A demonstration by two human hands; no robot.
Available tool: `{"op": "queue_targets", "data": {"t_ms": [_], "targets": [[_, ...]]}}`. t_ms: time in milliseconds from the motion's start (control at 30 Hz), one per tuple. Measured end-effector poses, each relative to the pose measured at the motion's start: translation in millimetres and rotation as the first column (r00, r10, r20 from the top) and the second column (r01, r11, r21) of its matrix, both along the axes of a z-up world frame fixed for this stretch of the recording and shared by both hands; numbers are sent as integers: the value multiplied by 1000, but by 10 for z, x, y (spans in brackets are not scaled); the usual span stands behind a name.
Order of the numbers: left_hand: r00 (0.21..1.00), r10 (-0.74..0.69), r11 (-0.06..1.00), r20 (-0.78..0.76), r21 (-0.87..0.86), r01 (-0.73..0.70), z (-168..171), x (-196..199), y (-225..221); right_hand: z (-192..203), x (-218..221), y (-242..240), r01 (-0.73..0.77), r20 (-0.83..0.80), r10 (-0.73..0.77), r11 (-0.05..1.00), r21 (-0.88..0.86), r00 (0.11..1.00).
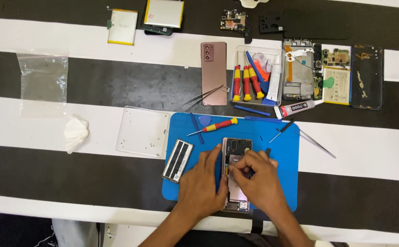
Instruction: Repairing a smartphone by assembling internal components and securing them with screws.
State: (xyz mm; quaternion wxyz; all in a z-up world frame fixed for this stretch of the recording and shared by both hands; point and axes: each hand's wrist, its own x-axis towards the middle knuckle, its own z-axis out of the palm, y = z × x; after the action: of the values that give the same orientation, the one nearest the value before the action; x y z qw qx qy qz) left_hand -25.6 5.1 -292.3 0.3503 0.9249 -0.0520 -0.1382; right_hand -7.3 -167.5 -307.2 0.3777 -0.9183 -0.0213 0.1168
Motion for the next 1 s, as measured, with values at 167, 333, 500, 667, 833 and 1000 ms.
{"op": "queue_targets", "data": {"t_ms": [167, 333, 500, 667, 833, 1000], "targets": [[997, 58, 998, 50, -37, -56, -50, -35, 6, -139, -51, 31, 7, 190, -7, 1000, 0, 982], [994, 83, 995, 69, -68, -79, -48, -32, 3, -180, -52, 18, -14, 287, 18, 1000, -14, 958], [986, 84, 995, 143, -63, -76, -9, -26, -18, -219, -71, 27, -43, 386, 51, 999, -28, 921], [993, 70, 997, 99, -35, -66, -37, -23, -18, -215, -102, 53, -34, 432, 56, 998, -58, 900], [992, 97, 993, 85, -72, -91, -53, -36, 5, -30, -108, -10, -56, 407, 34, 998, 41, 913], [989, 128, 984, 78, -137, -116, -8, -32, 52, 123, -298, -378, 97, 443, -97, 995, 23, 891]]}}
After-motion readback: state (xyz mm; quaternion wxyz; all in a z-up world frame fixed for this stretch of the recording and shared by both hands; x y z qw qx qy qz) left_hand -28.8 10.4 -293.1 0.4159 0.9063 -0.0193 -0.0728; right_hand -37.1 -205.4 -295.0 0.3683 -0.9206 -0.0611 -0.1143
